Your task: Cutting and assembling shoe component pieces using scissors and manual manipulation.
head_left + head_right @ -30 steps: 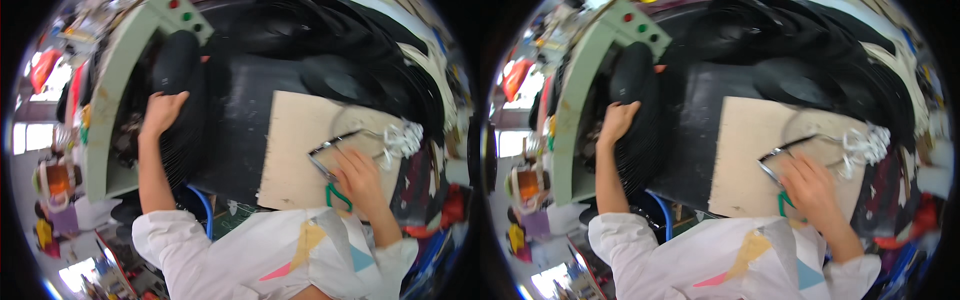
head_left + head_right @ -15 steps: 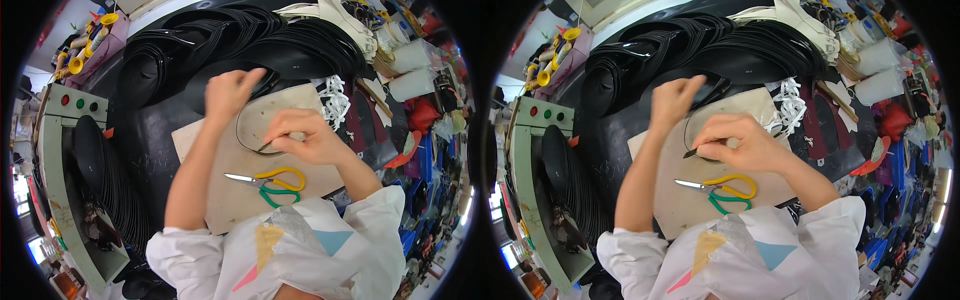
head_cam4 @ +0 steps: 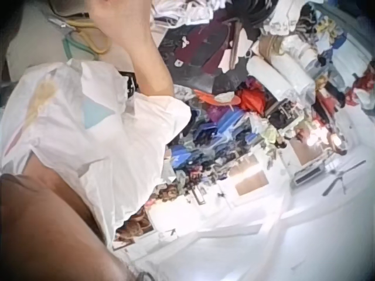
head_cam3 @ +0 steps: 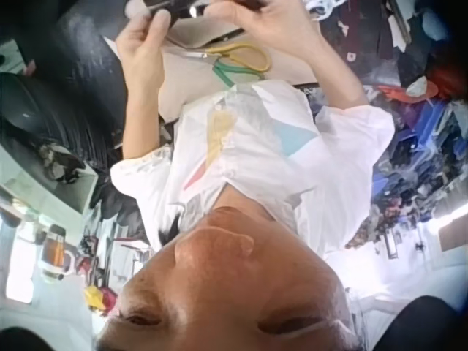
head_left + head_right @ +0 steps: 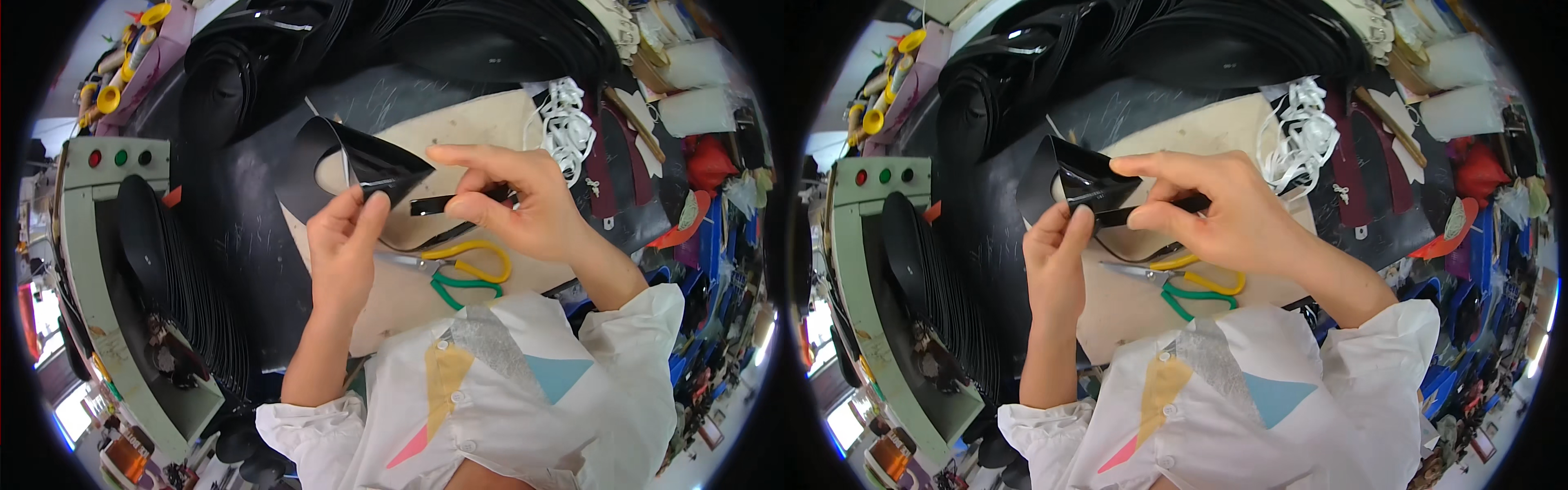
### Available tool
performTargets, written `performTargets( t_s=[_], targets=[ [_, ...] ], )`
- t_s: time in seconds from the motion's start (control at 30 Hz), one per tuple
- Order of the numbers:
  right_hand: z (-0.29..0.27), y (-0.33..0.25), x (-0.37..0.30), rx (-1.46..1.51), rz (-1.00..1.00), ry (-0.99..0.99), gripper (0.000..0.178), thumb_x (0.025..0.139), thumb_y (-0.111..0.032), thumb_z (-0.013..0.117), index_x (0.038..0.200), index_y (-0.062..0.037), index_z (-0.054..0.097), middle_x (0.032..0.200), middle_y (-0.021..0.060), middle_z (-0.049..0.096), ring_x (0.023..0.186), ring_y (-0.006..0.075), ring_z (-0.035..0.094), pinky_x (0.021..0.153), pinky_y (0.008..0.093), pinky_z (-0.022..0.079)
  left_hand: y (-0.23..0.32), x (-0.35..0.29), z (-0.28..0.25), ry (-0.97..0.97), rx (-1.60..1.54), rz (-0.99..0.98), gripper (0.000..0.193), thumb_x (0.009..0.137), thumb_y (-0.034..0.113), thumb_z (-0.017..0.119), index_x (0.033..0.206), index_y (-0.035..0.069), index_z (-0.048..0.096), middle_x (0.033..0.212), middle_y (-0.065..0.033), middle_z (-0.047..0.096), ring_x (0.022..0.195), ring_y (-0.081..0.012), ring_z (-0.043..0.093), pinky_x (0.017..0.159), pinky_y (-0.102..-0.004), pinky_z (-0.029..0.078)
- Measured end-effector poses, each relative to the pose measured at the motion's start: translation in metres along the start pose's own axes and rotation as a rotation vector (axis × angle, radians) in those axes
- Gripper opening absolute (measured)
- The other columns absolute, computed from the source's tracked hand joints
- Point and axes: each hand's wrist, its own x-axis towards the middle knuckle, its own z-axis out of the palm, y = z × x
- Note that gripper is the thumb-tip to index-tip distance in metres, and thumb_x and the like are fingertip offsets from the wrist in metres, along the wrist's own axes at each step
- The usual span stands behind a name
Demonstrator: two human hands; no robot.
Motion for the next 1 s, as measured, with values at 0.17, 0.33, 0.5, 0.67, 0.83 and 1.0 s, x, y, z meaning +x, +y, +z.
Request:
performTargets(
  t_s=[0.17, 0.33, 0.5, 0.67, 0.83, 1.0],
  targets=[
    [0.026, 0.000, 0.008, 0.185, 0.127, -0.145, 0.008, 0.078, -0.003, 0.068, 0.083, 0.0026, 0.065, 0.074, 0.0034, 0.064, 0.064, 0.0055, 0.057, 0.057, 0.0182, 0.045, -0.002, -0.035, -0.015, -0.096, -0.136, -0.029, 0.018, 0.091, 0.004, 0.053, 0.105, -0.004, 0.062, 0.087, 0.0025, 0.059, 0.080, -0.0022, 0.048, 0.069, -0.0166, 0.038],
    [0.033, -0.006, 0.012, 0.176, 0.234, -0.181, 0.007, 0.077, -0.001, 0.069, 0.081, 0.0026, 0.065, 0.075, 0.0034, 0.064, 0.066, 0.0057, 0.058, 0.059, 0.0178, 0.046, 0.002, -0.046, -0.015, -0.131, -0.137, 0.015, 0.018, 0.091, 0.002, 0.052, 0.106, -0.004, 0.061, 0.085, 0.0020, 0.059, 0.078, -0.0028, 0.048, 0.069, -0.0172, 0.039],
    [0.038, -0.005, 0.010, 0.086, 0.161, -0.164, 0.006, 0.077, -0.001, 0.069, 0.079, 0.0028, 0.065, 0.072, 0.0036, 0.064, 0.067, 0.0053, 0.059, 0.058, 0.0184, 0.046, -0.003, -0.049, -0.017, -0.106, 0.029, 0.057, 0.017, 0.088, 0.002, 0.057, 0.103, -0.004, 0.062, 0.079, 0.0004, 0.059, 0.073, -0.0040, 0.048, 0.065, -0.0188, 0.040],
    [0.046, -0.005, 0.007, -0.059, 0.098, -0.157, 0.010, 0.074, -0.005, 0.071, 0.079, 0.0002, 0.066, 0.071, 0.0052, 0.064, 0.065, 0.0103, 0.061, 0.056, 0.0209, 0.047, -0.017, -0.048, -0.015, 0.079, 0.282, 0.315, 0.027, 0.089, 0.007, 0.059, 0.064, 0.000, 0.051, 0.060, 0.0088, 0.037, 0.056, -0.0006, 0.027, 0.050, -0.0186, 0.020],
    [0.041, -0.015, 0.002, -0.604, -0.250, -0.040, 0.020, 0.067, -0.019, 0.075, 0.077, -0.0059, 0.065, 0.069, 0.0037, 0.062, 0.062, 0.0187, 0.061, 0.052, 0.0278, 0.046, -0.021, -0.045, -0.026, 0.234, 0.355, 0.454, 0.040, 0.090, 0.011, 0.060, 0.057, 0.005, 0.037, 0.056, 0.0095, 0.031, 0.054, -0.0014, 0.023, 0.048, -0.0211, 0.015],
    [0.031, -0.021, -0.005, -0.677, -0.401, -0.113, 0.021, 0.063, -0.021, 0.080, 0.070, -0.0078, 0.064, 0.065, 0.0016, 0.061, 0.055, 0.0169, 0.054, 0.058, 0.0296, 0.040, -0.019, -0.054, -0.031, 0.264, 0.274, 0.361, 0.042, 0.091, 0.015, 0.058, 0.057, 0.007, 0.034, 0.057, 0.0090, 0.032, 0.056, -0.0015, 0.022, 0.048, -0.0230, 0.013]
  ],
)
